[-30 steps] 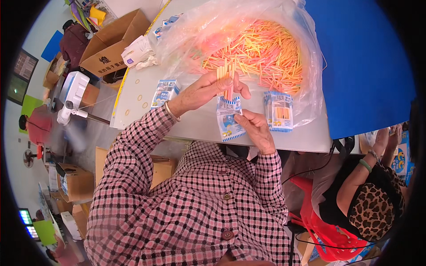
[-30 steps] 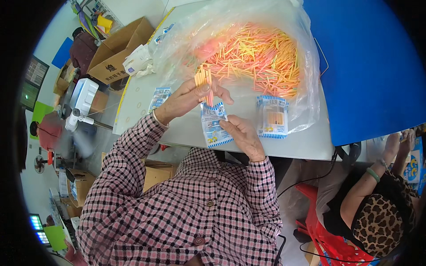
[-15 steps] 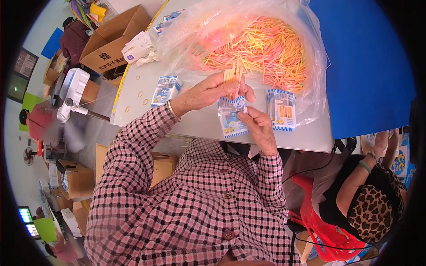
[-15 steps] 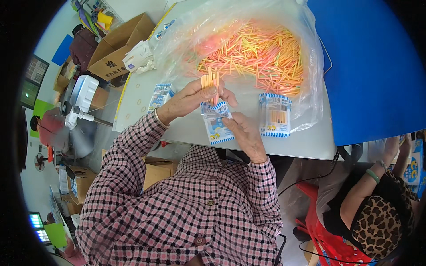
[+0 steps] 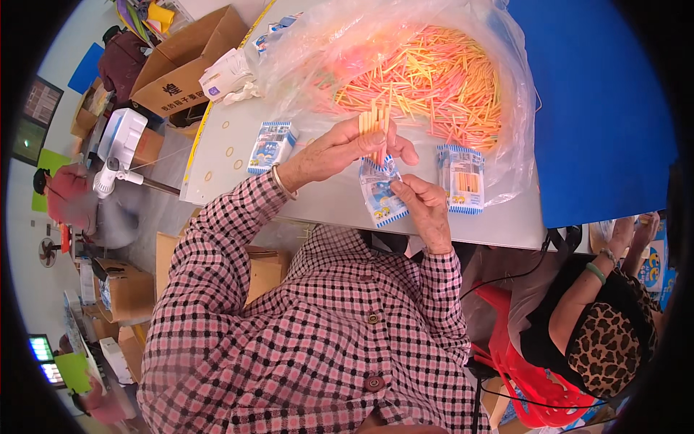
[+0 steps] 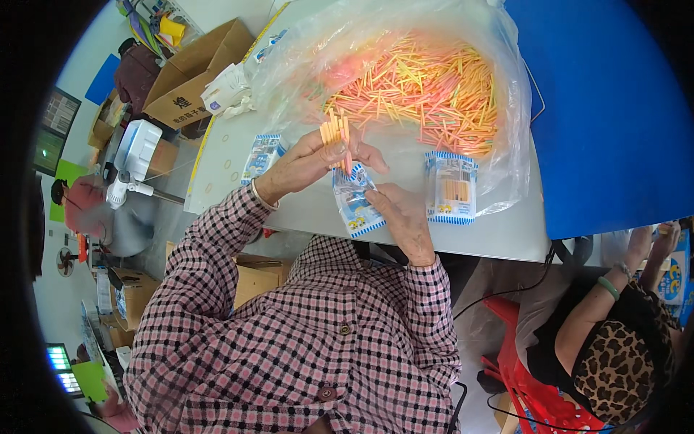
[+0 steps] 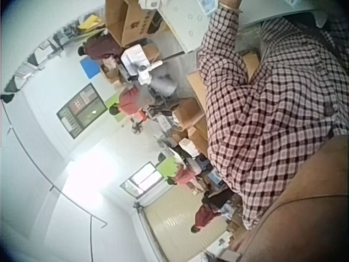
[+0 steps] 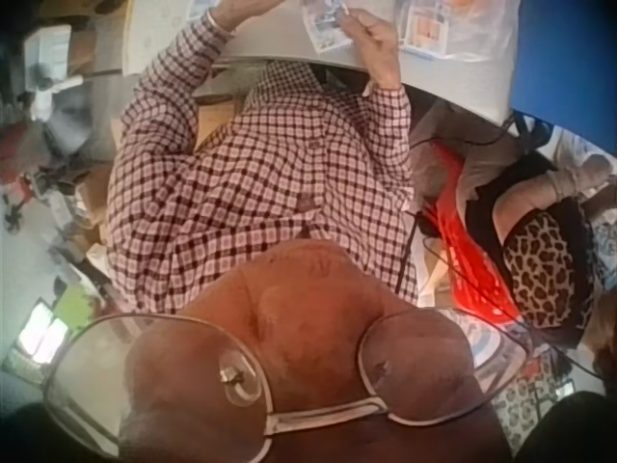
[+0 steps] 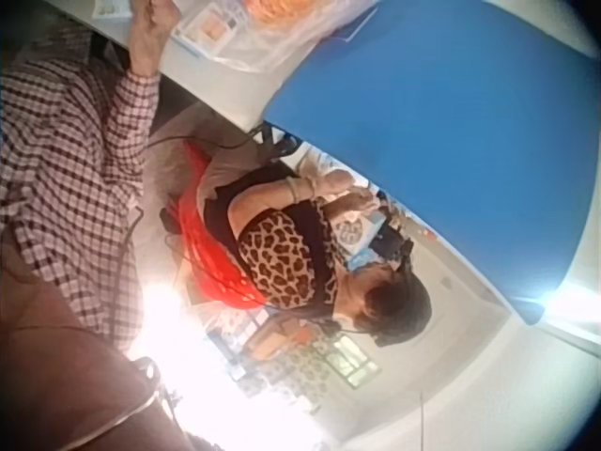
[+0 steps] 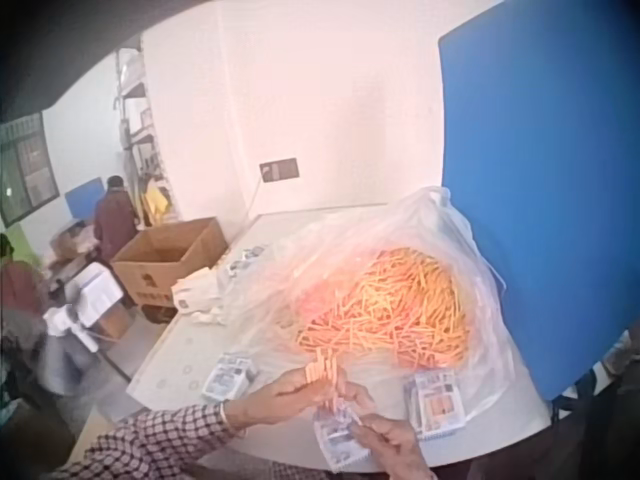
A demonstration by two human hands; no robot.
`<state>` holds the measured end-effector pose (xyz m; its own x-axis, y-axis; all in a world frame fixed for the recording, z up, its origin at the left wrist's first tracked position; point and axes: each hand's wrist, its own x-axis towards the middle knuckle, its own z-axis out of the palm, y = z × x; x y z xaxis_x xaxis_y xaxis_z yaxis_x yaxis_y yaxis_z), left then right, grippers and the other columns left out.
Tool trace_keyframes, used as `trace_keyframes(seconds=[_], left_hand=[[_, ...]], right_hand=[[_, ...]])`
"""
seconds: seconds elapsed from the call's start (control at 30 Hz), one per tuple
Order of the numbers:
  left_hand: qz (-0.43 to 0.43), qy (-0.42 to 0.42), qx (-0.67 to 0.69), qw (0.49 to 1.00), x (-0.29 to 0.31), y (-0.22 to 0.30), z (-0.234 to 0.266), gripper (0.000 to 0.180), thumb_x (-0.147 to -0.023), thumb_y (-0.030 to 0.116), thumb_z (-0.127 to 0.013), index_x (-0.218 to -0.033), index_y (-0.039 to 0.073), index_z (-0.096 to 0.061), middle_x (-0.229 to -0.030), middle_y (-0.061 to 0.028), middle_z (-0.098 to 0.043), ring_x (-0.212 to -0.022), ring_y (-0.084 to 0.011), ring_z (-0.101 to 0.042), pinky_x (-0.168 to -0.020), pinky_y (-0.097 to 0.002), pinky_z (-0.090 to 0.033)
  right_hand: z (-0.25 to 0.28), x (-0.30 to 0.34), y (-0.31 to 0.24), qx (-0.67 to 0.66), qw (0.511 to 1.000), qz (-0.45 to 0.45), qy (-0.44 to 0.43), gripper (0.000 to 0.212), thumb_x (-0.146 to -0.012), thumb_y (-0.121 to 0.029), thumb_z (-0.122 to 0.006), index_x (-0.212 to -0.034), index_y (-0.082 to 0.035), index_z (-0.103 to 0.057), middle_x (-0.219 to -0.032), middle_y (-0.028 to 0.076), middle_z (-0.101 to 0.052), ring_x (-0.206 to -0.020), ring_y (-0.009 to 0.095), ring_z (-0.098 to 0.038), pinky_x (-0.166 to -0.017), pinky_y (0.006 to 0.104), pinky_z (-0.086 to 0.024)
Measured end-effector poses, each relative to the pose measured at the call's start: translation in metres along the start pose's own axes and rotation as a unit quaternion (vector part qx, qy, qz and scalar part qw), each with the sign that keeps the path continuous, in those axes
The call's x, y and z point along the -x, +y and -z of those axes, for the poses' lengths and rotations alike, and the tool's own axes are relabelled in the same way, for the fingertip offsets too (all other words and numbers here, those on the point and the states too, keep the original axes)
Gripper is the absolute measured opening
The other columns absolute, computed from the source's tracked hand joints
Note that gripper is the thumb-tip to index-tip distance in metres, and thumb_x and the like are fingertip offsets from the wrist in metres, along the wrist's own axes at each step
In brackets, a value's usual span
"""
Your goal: The recorder is manually packaging bundles of orange rubber bands into individual plastic bags and placing them into a shipping box.
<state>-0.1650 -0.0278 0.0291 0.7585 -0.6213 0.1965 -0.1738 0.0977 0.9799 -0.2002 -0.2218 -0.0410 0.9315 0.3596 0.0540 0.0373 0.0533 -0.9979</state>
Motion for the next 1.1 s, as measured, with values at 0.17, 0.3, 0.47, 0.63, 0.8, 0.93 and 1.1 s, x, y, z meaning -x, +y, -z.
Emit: trace_keyframes(seconds=[0.17,0.3,0.47,0.63,0.8,0.93,1.1], left_hand=[[0.019,-0.015,0.005,1.0,0.002,0.004,0.003,0.029,-0.098,0.031,-0.037,-0.102,0.005,-0.049,-0.107,-0.0132,-0.06,-0.101,-0.016,-0.054,-0.085,-0.0287,-0.042],[0.019,-0.027,-0.029,0.999,0.0,0.001,0.009,0.03,-0.098,0.031,-0.037,-0.101,0.005,-0.05,-0.107,-0.0121,-0.06,-0.101,-0.0152,-0.054,-0.085,-0.028,-0.041],[0.08,-0.039,-0.064,0.994,0.002,-0.002,0.01,0.03,-0.098,0.031,-0.037,-0.101,0.004,-0.051,-0.106,-0.0113,-0.061,-0.101,-0.0141,-0.053,-0.083,-0.0268,-0.042],[0.068,0.017,-0.037,0.997,0.0,0.005,0.005,0.031,-0.098,0.029,-0.038,-0.104,0.002,-0.054,-0.104,-0.0097,-0.061,-0.098,-0.0134,-0.054,-0.083,-0.0269,-0.043],[0.085,0.035,-0.052,0.994,0.0,-0.004,-0.002,0.032,-0.098,0.026,-0.038,-0.104,0.0,-0.056,-0.1,-0.0089,-0.061,-0.096,-0.0143,-0.056,-0.085,-0.0284,-0.044],[0.084,0.063,-0.031,0.994,0.002,-0.015,-0.003,0.033,-0.098,0.027,-0.037,-0.111,0.0,-0.05,-0.104,-0.0117,-0.06,-0.098,-0.0185,-0.058,-0.087,-0.0304,-0.045],[0.039,0.103,0.027,0.994,0.0,-0.01,-0.015,0.026,-0.098,0.023,-0.036,-0.107,0.001,-0.047,-0.102,-0.01,-0.059,-0.095,-0.0172,-0.059,-0.084,-0.0263,-0.044]], right_hand=[[0.004,-0.001,0.007,-0.001,1.0,0.008,-0.019,0.027,-0.089,-0.021,-0.057,-0.094,0.005,-0.063,-0.077,0.006,-0.061,-0.07,0.011,-0.052,-0.066,0.0235,-0.041],[0.005,-0.001,0.006,0.015,0.999,0.017,-0.035,0.025,-0.089,-0.019,-0.057,-0.095,0.004,-0.063,-0.08,0.007,-0.06,-0.072,0.012,-0.053,-0.067,0.0242,-0.041],[0.004,0.0,0.01,0.004,0.999,0.029,-0.041,0.023,-0.088,-0.016,-0.058,-0.098,0.004,-0.062,-0.084,0.007,-0.06,-0.075,0.013,-0.053,-0.068,0.0247,-0.041],[0.005,0.001,0.007,0.021,0.999,0.02,-0.031,0.022,-0.088,-0.016,-0.057,-0.099,0.003,-0.062,-0.087,0.008,-0.06,-0.078,0.014,-0.054,-0.071,0.0249,-0.041],[0.0,0.001,0.006,0.058,0.994,0.082,-0.033,0.018,-0.088,-0.013,-0.056,-0.096,0.002,-0.062,-0.08,0.008,-0.057,-0.075,0.02,-0.053,-0.069,0.0297,-0.04],[-0.004,-0.002,0.008,0.122,0.981,0.147,-0.027,0.015,-0.087,-0.01,-0.057,-0.093,0.003,-0.062,-0.075,0.008,-0.055,-0.072,0.019,-0.051,-0.066,0.0296,-0.039],[-0.003,-0.002,0.011,0.164,0.97,0.178,0.002,0.012,-0.086,-0.005,-0.058,-0.091,0.005,-0.062,-0.074,0.005,-0.055,-0.07,0.012,-0.05,-0.063,0.0239,-0.039]])
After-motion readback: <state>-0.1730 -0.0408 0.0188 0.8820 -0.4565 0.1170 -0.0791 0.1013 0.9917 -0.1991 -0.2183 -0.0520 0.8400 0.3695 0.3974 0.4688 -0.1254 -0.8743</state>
